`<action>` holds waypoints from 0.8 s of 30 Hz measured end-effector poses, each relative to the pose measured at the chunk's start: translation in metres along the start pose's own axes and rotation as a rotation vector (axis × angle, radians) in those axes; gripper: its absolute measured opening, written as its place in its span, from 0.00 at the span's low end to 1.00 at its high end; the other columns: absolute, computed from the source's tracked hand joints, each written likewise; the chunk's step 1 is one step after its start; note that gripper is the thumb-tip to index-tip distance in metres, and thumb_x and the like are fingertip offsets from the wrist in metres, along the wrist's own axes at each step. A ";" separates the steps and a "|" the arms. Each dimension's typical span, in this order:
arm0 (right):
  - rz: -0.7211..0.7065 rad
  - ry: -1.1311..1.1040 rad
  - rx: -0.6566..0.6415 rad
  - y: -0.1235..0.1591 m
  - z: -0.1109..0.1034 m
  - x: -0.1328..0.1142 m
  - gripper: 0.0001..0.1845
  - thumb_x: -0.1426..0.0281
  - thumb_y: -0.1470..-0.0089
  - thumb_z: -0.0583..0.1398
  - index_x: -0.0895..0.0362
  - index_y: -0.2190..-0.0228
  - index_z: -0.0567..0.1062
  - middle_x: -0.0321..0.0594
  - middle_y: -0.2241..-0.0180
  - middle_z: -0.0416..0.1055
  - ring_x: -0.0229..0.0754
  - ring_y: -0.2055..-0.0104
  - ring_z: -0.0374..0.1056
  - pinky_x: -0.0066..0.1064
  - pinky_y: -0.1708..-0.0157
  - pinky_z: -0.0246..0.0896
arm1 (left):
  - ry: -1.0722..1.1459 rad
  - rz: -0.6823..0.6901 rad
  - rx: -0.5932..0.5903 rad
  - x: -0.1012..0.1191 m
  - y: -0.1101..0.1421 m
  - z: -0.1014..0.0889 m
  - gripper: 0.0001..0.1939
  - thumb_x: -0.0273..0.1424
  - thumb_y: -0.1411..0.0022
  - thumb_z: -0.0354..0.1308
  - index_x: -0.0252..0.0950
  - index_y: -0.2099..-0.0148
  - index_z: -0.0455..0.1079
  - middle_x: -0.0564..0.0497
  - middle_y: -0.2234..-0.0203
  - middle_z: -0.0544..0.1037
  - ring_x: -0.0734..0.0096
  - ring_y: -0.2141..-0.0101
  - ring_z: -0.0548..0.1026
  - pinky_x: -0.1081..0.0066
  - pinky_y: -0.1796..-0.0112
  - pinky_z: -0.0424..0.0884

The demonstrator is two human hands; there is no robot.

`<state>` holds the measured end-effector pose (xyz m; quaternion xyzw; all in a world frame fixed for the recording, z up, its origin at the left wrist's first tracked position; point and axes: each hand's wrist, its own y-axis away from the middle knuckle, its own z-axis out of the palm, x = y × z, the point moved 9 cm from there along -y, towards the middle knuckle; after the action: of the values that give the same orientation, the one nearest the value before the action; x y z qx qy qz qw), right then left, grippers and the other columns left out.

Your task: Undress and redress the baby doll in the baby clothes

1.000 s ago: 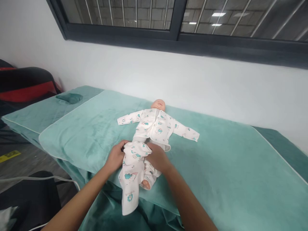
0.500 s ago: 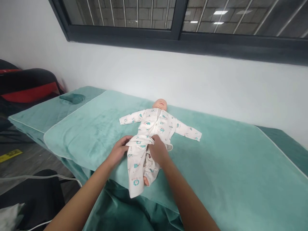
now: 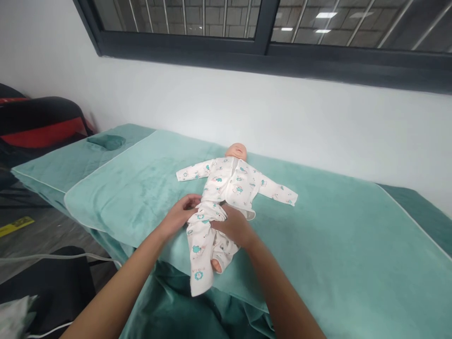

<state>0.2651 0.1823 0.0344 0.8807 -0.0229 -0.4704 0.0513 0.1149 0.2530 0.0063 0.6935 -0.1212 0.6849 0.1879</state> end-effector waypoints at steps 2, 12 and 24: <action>0.011 0.006 0.013 -0.001 0.000 0.001 0.15 0.63 0.50 0.63 0.54 0.60 0.74 0.41 0.56 0.77 0.52 0.53 0.71 0.40 0.56 0.61 | -0.061 0.057 0.028 0.008 -0.006 0.000 0.19 0.30 0.47 0.62 0.36 0.51 0.71 0.48 0.58 0.73 0.68 0.58 0.71 0.69 0.56 0.68; 0.056 0.084 0.054 0.001 0.000 0.003 0.09 0.65 0.49 0.61 0.54 0.64 0.72 0.41 0.61 0.76 0.50 0.58 0.71 0.38 0.61 0.60 | -0.762 0.240 0.006 0.044 -0.034 0.037 0.25 0.33 0.45 0.64 0.39 0.45 0.67 0.43 0.50 0.65 0.56 0.49 0.68 0.58 0.48 0.67; -0.004 -0.004 0.189 0.013 -0.018 -0.003 0.16 0.56 0.43 0.57 0.52 0.58 0.72 0.40 0.60 0.75 0.48 0.58 0.70 0.38 0.61 0.63 | -0.545 0.284 0.352 0.040 -0.028 0.001 0.10 0.33 0.35 0.48 0.38 0.59 0.70 0.48 0.64 0.75 0.65 0.62 0.72 0.65 0.58 0.68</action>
<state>0.2783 0.1706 0.0480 0.8807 -0.0653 -0.4681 -0.0328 0.1292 0.2817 0.0438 0.8486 -0.1423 0.5045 -0.0707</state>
